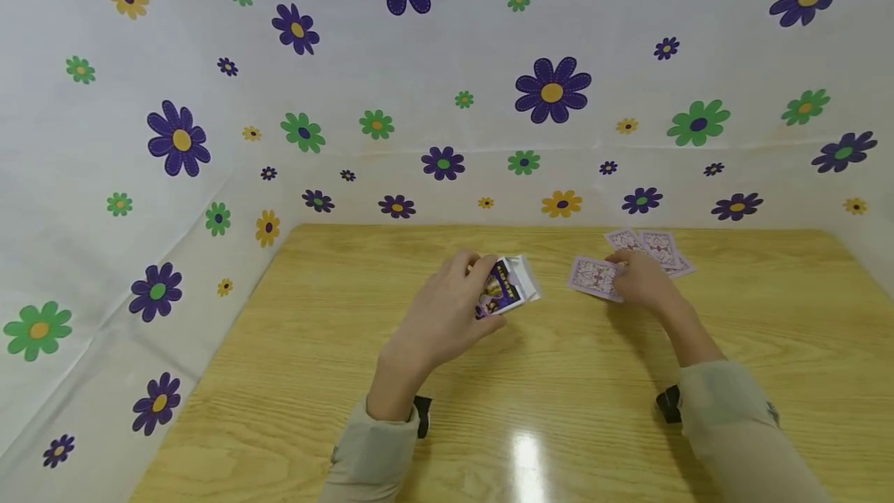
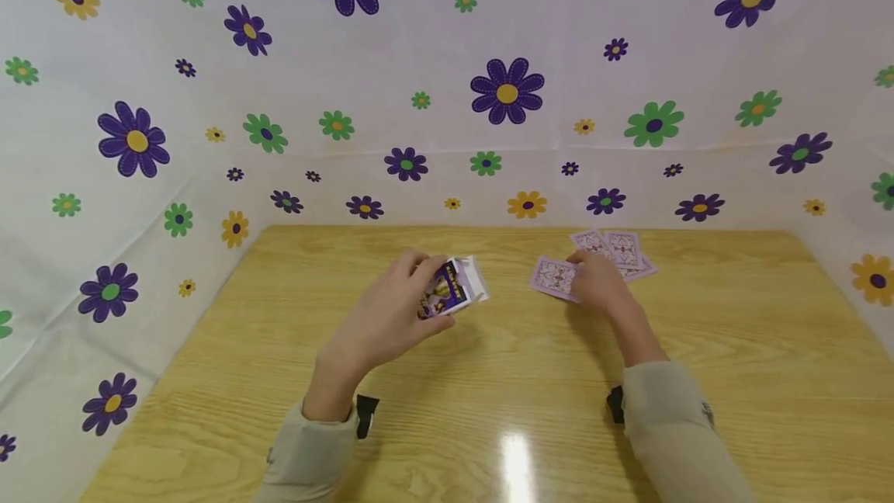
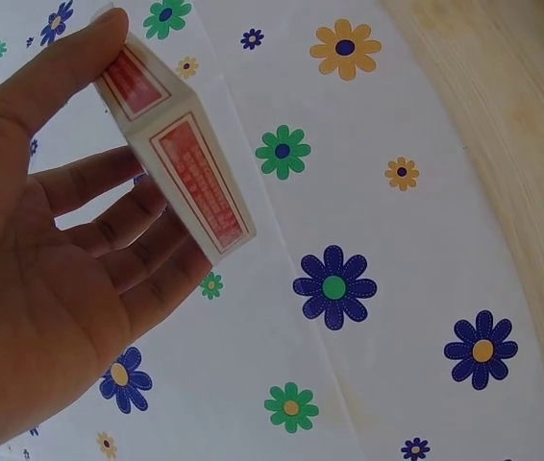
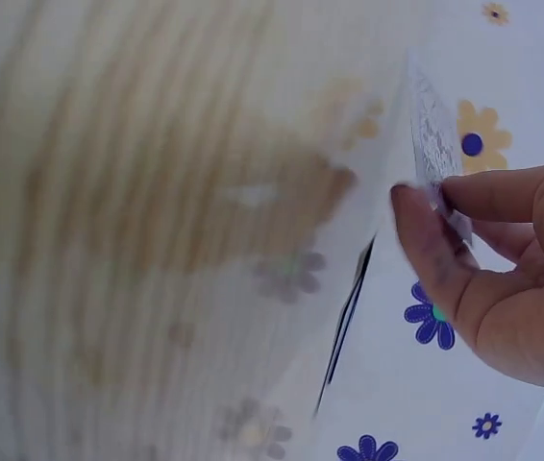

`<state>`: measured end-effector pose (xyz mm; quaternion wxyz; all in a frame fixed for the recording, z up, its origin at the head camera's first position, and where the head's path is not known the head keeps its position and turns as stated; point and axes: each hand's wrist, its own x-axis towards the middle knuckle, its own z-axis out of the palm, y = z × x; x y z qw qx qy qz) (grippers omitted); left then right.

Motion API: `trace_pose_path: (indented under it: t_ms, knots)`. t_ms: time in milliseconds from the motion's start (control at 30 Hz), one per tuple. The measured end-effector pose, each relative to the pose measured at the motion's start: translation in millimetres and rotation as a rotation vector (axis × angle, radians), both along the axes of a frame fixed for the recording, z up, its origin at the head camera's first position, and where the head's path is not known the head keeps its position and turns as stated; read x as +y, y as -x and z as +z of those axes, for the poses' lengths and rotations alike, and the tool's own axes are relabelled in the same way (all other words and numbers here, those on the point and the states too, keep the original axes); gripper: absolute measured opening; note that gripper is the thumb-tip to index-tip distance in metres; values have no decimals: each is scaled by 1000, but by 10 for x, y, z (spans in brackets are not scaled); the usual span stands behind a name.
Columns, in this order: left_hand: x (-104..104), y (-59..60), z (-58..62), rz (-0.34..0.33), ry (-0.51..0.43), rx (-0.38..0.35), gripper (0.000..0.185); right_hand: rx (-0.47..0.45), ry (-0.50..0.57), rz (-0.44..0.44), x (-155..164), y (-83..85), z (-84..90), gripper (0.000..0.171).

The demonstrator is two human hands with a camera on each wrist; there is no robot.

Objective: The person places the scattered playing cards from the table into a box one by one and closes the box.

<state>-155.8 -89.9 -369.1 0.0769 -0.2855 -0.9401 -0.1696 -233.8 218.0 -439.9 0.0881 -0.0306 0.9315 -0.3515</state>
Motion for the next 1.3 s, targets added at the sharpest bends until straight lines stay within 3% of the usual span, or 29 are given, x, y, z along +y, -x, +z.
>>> trace_pose_path:
  t_ms: [167,400,633,767,1000,1300]
  knots:
    - [-20,14,9,21,3,-7,77,43,214,-83,47,-47,51,52]
    - [-40,27,-7,23,4,-8,76,149,377,-206,75,-141,88,40]
    - [-41,51,-41,19,13,1,77,190,328,-279,69,-243,77,33]
    - [-43,62,-52,18,30,15,76,168,295,-252,43,-271,122,39]
    - [23,102,-85,18,58,3,75,151,325,-200,57,-318,243,47]
    - [163,184,-115,-10,65,-6,75,229,335,-199,104,-415,420,45]
